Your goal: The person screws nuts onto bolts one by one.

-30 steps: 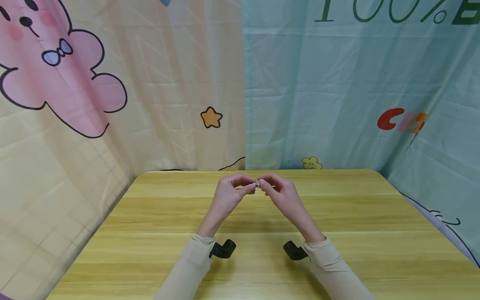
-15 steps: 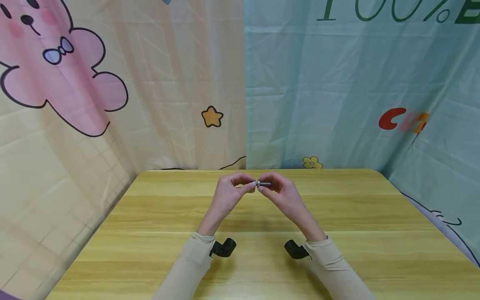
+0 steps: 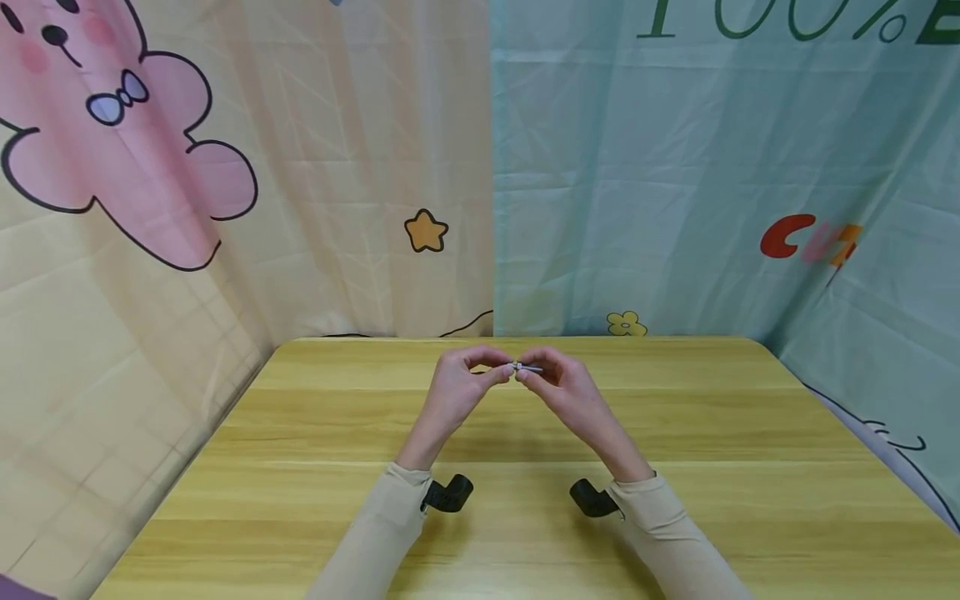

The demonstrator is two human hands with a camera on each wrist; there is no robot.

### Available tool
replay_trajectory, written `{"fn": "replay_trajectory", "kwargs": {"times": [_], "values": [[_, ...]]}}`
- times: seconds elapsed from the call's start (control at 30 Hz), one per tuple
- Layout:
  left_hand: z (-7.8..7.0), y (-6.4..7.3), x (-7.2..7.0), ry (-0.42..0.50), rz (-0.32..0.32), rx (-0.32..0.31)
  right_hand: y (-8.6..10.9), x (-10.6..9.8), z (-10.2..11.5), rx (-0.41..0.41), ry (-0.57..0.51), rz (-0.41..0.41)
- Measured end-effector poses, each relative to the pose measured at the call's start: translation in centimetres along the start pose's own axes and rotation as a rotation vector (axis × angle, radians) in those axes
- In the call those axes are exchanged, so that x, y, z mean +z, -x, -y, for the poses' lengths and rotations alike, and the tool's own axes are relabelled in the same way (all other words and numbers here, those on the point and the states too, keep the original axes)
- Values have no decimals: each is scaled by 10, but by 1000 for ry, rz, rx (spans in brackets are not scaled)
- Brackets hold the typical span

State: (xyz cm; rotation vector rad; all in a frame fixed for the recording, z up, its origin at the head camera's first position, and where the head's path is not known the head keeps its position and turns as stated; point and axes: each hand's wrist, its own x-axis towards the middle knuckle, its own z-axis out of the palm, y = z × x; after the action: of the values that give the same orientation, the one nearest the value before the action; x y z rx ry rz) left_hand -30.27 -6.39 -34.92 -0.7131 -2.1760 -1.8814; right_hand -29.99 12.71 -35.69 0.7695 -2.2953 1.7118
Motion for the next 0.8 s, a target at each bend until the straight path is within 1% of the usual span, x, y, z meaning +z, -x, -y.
{"fn": "replay_trajectory", "kwargs": {"times": [0.07, 0.17, 0.27, 0.3, 0.43, 0.57, 0.67, 0.73, 0.8], "values": [[0, 0, 0, -15, -2, 4, 0, 0, 0, -5, 7, 10], [0, 1, 1, -20, -3, 7, 1, 1, 0, 8, 22, 11], [0, 1, 2, 0, -2, 7, 2, 3, 1, 31, 49, -8], [0, 1, 3, 9, -3, 6, 2, 3, 2, 44, 47, -18], [0, 1, 4, 20, -6, -3, 3, 3, 1, 52, 24, -45], [1, -1, 4, 3, -25, -30, 2, 1, 0, 10, -1, -45], [-2, -1, 3, -9, -34, -53, 1, 1, 3, -45, -10, -37], [-9, 1, 3, -11, -32, -60, 3, 1, 12, -76, -4, -32], [-18, 3, 2, -7, -23, -54, 4, 1, 21, -86, -2, -31]]}}
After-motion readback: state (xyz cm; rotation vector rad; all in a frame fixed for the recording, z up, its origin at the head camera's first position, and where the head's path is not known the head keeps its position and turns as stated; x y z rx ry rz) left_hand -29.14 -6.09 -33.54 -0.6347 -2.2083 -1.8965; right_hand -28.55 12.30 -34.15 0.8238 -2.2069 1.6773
